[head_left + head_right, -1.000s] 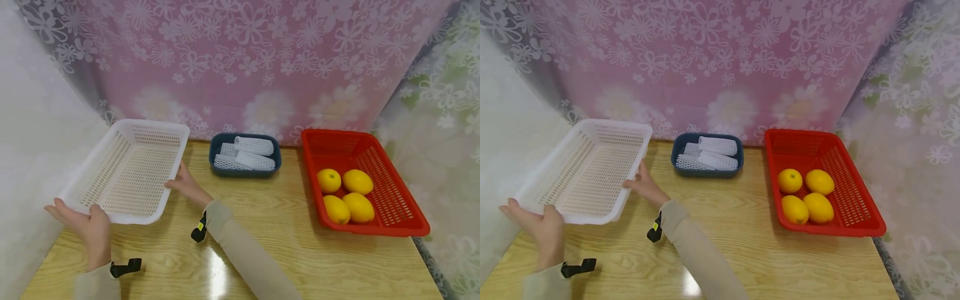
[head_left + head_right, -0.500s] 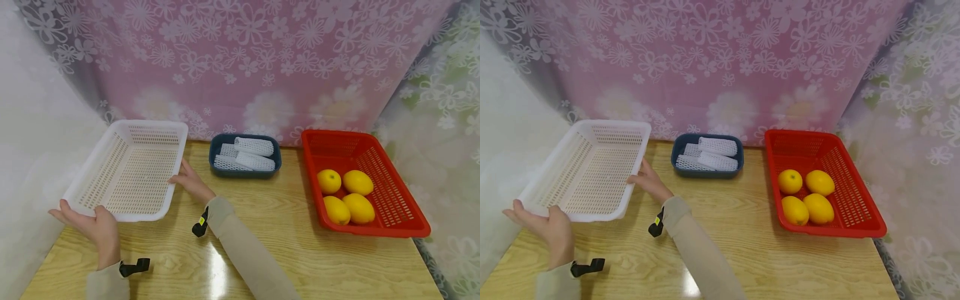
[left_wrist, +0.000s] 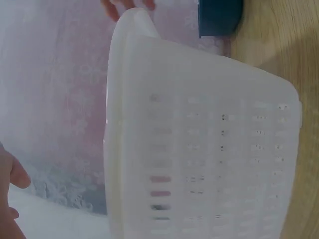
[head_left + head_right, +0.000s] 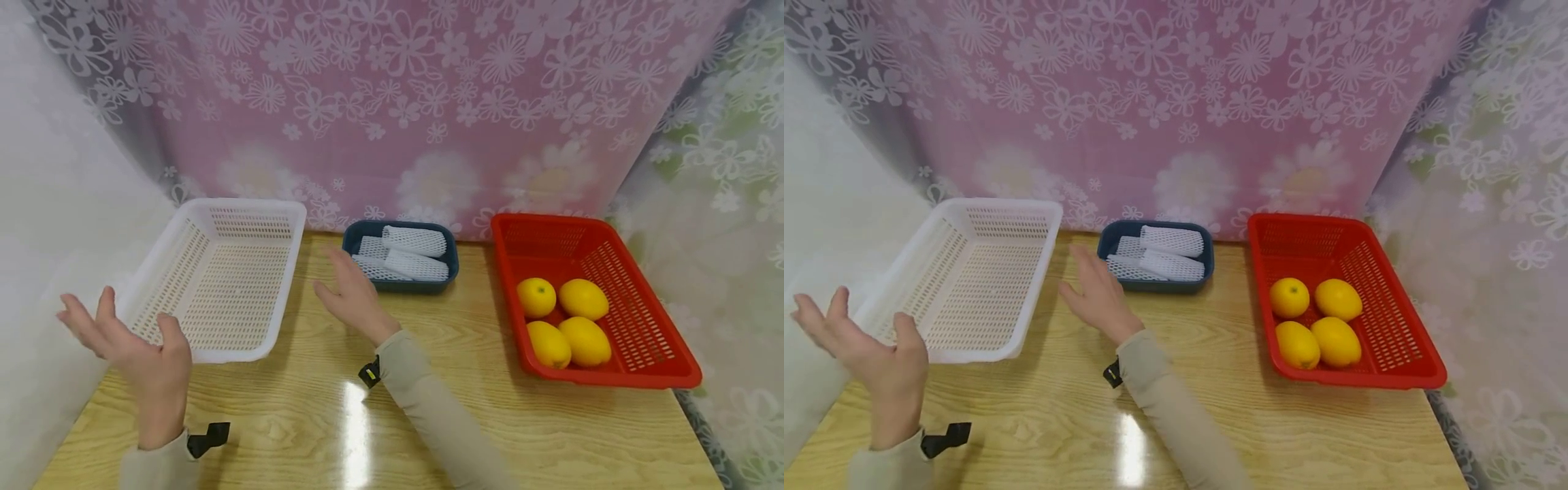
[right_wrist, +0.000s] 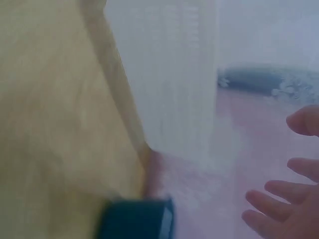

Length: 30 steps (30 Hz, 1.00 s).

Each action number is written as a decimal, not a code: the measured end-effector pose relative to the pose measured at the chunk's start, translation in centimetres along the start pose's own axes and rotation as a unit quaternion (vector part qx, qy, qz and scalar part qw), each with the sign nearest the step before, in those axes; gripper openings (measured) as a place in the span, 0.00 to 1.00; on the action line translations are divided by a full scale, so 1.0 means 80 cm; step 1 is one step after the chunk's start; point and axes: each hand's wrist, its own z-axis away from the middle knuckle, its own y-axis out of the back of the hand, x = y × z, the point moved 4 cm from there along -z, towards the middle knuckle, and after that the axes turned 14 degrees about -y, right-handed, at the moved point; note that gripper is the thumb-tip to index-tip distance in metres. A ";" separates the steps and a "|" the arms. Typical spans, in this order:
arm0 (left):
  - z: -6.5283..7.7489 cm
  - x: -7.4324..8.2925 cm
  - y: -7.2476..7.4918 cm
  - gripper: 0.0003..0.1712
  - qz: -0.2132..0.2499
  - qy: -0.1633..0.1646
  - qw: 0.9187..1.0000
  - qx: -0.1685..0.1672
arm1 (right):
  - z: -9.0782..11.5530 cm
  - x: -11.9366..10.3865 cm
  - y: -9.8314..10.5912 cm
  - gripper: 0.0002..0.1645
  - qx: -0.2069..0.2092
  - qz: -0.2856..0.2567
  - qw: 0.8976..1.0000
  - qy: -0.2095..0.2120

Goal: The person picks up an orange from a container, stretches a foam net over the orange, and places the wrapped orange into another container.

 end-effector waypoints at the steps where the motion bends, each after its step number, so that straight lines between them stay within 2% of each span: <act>1: -0.003 0.003 -0.006 0.34 0.002 -0.022 1.000 -0.006 | 0.007 -0.004 0.014 0.37 0.031 0.033 0.999 0.031; 3: -0.010 0.014 -0.017 0.35 0.010 -0.064 0.998 -0.020 | 0.023 -0.012 0.041 0.36 0.088 0.079 0.989 0.090; 6: -0.019 0.035 -0.033 0.35 0.029 -0.117 0.992 -0.033 | 0.046 -0.017 0.078 0.35 0.161 0.116 0.969 0.144; 9: -0.021 0.054 -0.049 0.34 0.037 -0.162 0.985 -0.049 | 0.064 -0.015 0.109 0.36 0.211 0.145 0.952 0.169; 12: -0.017 0.069 -0.063 0.33 0.046 -0.196 0.977 -0.069 | 0.082 -0.009 0.132 0.36 0.235 0.165 0.941 0.181; 17: 0.001 0.082 -0.081 0.34 0.056 -0.237 0.964 -0.111 | 0.110 0.009 0.156 0.37 0.234 0.194 0.937 0.171; 23: 0.017 0.091 -0.098 0.34 0.053 -0.274 0.948 -0.154 | 0.142 0.036 0.177 0.41 0.248 0.223 0.935 0.124; 30: 0.044 0.108 -0.116 0.34 0.073 -0.295 0.931 -0.203 | 0.162 0.066 0.182 0.39 0.256 0.232 0.934 0.092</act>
